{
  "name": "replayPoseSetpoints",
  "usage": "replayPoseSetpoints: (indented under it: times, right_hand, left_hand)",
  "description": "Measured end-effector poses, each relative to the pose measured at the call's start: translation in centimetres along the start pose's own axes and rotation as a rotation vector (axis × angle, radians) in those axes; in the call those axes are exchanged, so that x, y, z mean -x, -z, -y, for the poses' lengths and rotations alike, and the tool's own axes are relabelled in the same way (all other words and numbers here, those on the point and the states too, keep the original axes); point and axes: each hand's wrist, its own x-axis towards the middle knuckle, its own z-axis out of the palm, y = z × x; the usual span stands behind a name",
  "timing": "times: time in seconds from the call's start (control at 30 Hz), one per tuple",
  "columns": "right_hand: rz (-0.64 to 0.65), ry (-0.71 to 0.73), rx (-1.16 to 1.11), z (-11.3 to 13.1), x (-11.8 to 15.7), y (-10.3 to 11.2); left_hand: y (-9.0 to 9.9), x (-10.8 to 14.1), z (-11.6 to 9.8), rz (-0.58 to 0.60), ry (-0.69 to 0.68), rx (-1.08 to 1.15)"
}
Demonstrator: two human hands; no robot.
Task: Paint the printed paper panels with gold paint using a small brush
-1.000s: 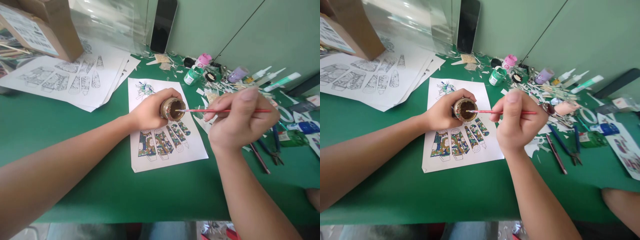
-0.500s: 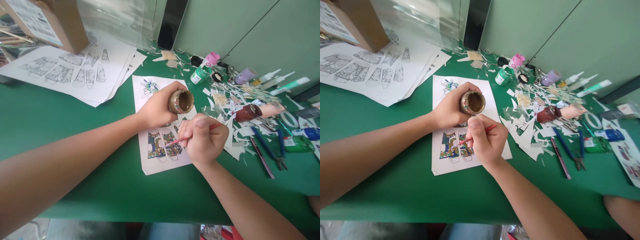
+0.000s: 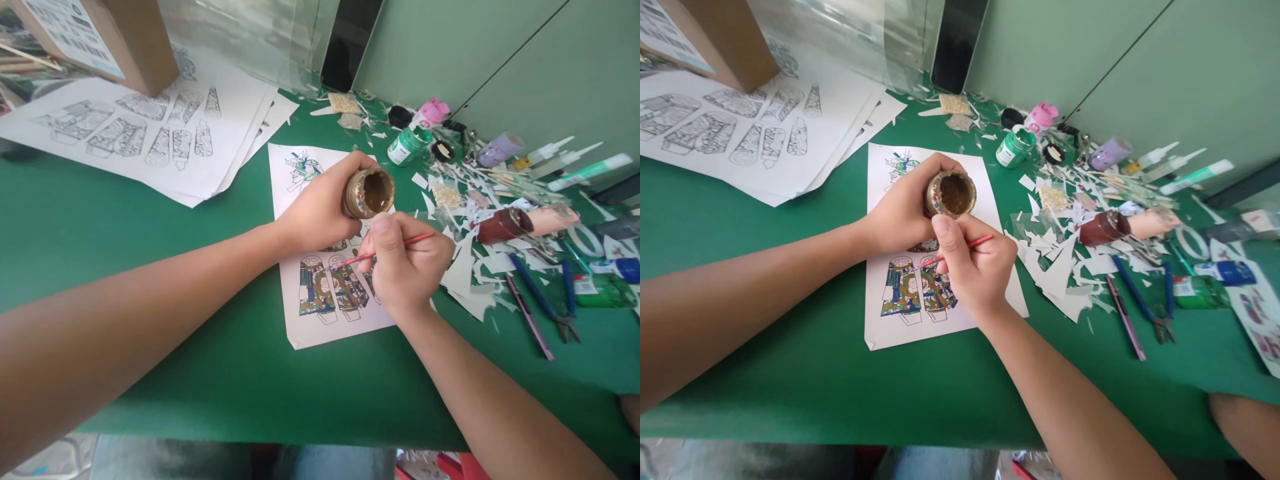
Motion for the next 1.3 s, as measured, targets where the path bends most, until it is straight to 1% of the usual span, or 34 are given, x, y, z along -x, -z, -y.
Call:
replayPoseSetpoints:
  times: [0.2,0.43,0.63,0.7,0.8,0.9,1.07,1.3]
  right_hand:
    - [0.012,-0.001,0.025,-0.2,0.0,0.0]
    - [0.044,0.040,0.079,0.0,-0.1,0.1]
    - [0.055,0.062,0.048,0.0,-0.1,0.0]
    - [0.070,0.071,0.068,0.0,-0.1,0.0]
    - [0.059,0.049,0.101,0.0,-0.1,0.1]
    - [0.044,0.045,0.068,0.0,-0.1,0.2]
    - [0.058,0.075,-0.039,0.1,-0.2,0.1]
    - [0.051,0.054,-0.036,0.2,-0.3,0.5]
  left_hand:
    - [0.0,-0.1,0.1,-0.013,0.017,-0.004]
    - [0.0,-0.1,0.1,-0.025,0.002,-0.023]
    - [0.1,-0.1,0.0,-0.027,0.008,-0.020]
    - [0.1,-0.1,0.1,-0.026,0.000,-0.021]
    - [0.0,-0.1,0.5,-0.017,-0.019,-0.032]
    - [-0.1,-0.1,0.9,-0.013,-0.030,-0.035]
    - [0.0,-0.1,1.0,-0.002,-0.035,-0.019]
    - [0.0,-0.2,1.3,-0.008,-0.038,-0.025]
